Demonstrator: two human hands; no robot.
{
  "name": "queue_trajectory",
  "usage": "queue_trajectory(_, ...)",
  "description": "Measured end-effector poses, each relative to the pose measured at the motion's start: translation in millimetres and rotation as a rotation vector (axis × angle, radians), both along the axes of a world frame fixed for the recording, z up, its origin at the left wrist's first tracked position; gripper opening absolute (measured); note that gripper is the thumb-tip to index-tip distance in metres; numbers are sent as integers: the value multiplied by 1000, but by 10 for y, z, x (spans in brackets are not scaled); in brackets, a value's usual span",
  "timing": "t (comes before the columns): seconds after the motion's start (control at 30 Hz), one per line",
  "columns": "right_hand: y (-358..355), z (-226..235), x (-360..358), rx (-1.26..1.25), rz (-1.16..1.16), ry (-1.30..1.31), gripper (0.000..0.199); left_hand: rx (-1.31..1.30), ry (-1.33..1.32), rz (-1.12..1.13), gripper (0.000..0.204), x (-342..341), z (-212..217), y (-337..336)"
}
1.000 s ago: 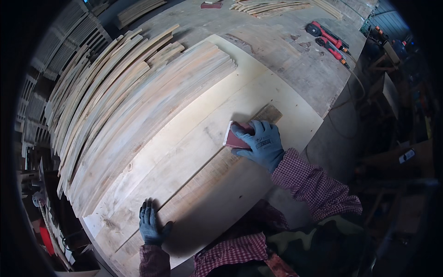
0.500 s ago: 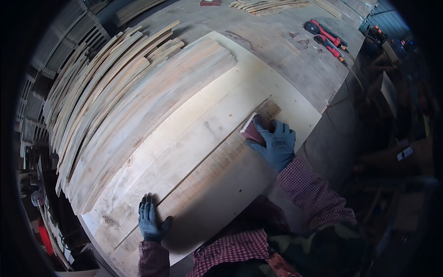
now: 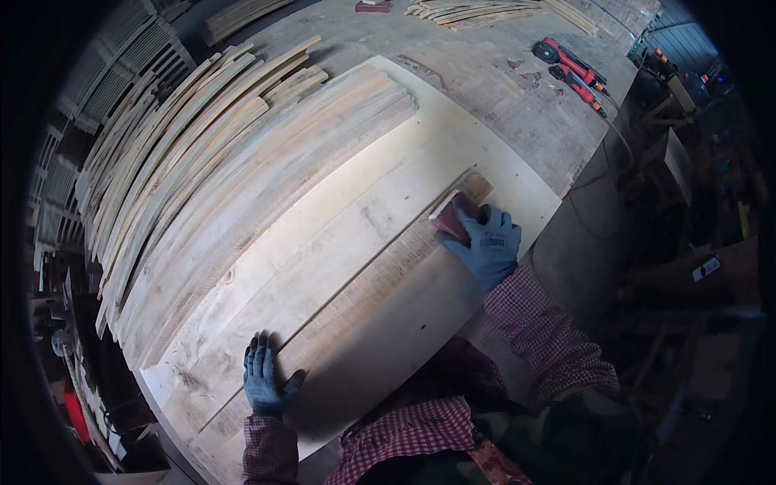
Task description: The person sands a long wooden plank on a workbench using a sanding block. They repeatedly rub the block along the plank's surface and edges, occasionally lifting and repositioning the plank to access different areas.
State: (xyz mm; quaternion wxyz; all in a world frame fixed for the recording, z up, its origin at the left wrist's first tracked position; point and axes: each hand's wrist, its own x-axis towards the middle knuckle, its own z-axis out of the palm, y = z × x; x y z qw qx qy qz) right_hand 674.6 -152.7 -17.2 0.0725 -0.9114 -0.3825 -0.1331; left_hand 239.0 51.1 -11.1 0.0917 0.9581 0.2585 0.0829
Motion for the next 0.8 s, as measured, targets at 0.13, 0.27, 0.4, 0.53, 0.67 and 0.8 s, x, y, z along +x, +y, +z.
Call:
queue_trajectory(0.13,167,187,803,-138,-400,171,71,-32,-1,-3,90,68,30,-5)
queue_trajectory(0.27,150,-85,-9,-20,-129,3,77,11,22,4,90,4,7,8)
queue_trajectory(0.4,-5,123,-518,-66,191,154,75,10,16,10,90,-17,-1,-8)
queue_trajectory(0.53,40,-29,742,-123,-194,54,72,-27,16,10,90,37,56,-23)
queue_trajectory(0.67,249,131,860,-202,-293,217,72,-24,25,2,89,69,45,10)
queue_trajectory(0.8,203,30,105,-124,87,56,73,-23,41,27,87,92,112,-27)
